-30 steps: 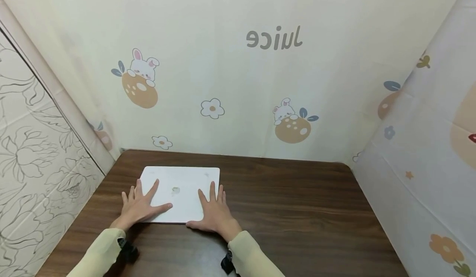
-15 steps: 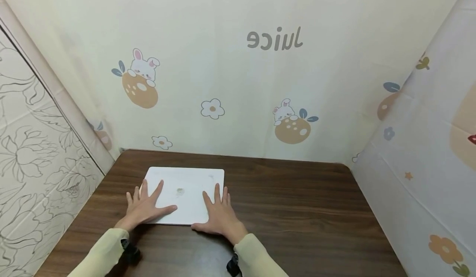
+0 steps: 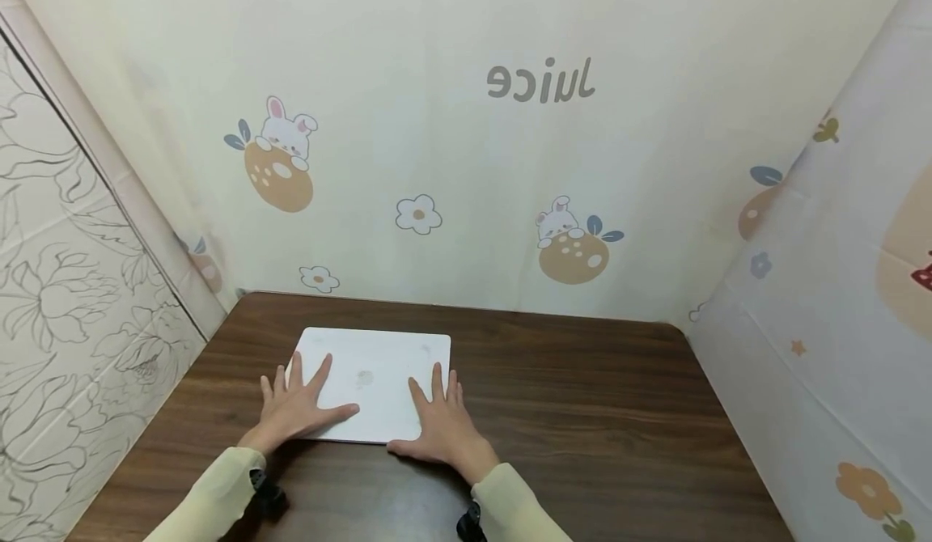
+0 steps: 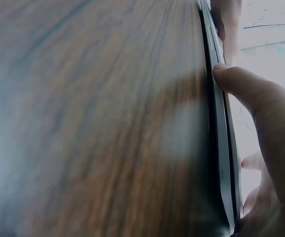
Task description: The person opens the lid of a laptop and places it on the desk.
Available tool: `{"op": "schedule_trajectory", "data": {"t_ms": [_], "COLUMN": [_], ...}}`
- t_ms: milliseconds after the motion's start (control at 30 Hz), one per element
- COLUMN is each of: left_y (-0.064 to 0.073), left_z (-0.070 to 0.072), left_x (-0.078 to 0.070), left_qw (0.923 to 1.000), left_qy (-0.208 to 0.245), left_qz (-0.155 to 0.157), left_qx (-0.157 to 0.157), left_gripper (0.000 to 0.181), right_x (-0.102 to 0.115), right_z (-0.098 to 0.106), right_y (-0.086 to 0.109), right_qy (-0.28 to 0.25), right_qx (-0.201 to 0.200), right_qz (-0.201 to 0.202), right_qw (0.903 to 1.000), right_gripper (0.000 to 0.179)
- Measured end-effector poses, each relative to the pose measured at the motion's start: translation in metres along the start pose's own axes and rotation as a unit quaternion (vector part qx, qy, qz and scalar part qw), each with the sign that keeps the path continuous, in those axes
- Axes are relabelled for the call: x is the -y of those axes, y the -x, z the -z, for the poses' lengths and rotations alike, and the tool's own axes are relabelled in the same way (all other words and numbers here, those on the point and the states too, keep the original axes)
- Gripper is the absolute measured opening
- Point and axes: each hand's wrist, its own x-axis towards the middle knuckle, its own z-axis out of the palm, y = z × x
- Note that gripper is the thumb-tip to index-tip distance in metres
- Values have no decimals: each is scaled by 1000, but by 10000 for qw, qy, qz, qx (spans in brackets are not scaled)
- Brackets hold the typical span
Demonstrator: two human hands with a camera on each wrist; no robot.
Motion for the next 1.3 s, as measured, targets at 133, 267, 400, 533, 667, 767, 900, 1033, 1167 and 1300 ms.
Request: {"op": "schedule_trajectory", "data": {"t_ms": [133, 267, 400, 533, 667, 767, 900, 1033, 1167, 1300], "left_y": [0, 2, 4, 5, 6, 7, 7, 7, 8, 8], "left_z": [-2, -4, -6, -7, -8, -9, -12, -14, -16, -20], "left_x": [-5, -11, -16, -23, -29, -32, -35, -39, -45, -51], "left_qw": [10000, 10000, 10000, 10000, 9999, 9998, 9998, 9997, 9997, 9998], "left_qy": [46, 58, 21, 23, 71, 74, 86, 126, 113, 106], "left_qz": [-27, -45, -41, -31, -60, -86, -127, -152, -153, -158], "left_qx": [35, 40, 30, 67, 130, 157, 153, 147, 149, 102], "left_gripper": [122, 123, 124, 125, 127, 128, 130, 130, 129, 130], "right_x": [-4, -7, -11, -14, -16, -16, -18, -21, -24, -28], "right_z": [2, 3, 2, -1, -3, -3, -2, -1, 1, 1], "right_y": [4, 9, 11, 10, 11, 13, 15, 19, 22, 27], "right_qy": [-33, -165, -287, -272, -187, -260, -306, -303, -328, -285], "right_qx": [-51, -63, -121, -243, -439, -550, -598, -613, -637, -640], "right_qz": [-18, -60, -189, -387, -588, -697, -776, -804, -817, -872], "right_qw": [10000, 9998, 9993, 9986, 9971, 9957, 9947, 9944, 9941, 9937], "right_gripper": [108, 108, 107, 106, 107, 107, 107, 107, 107, 107]}}
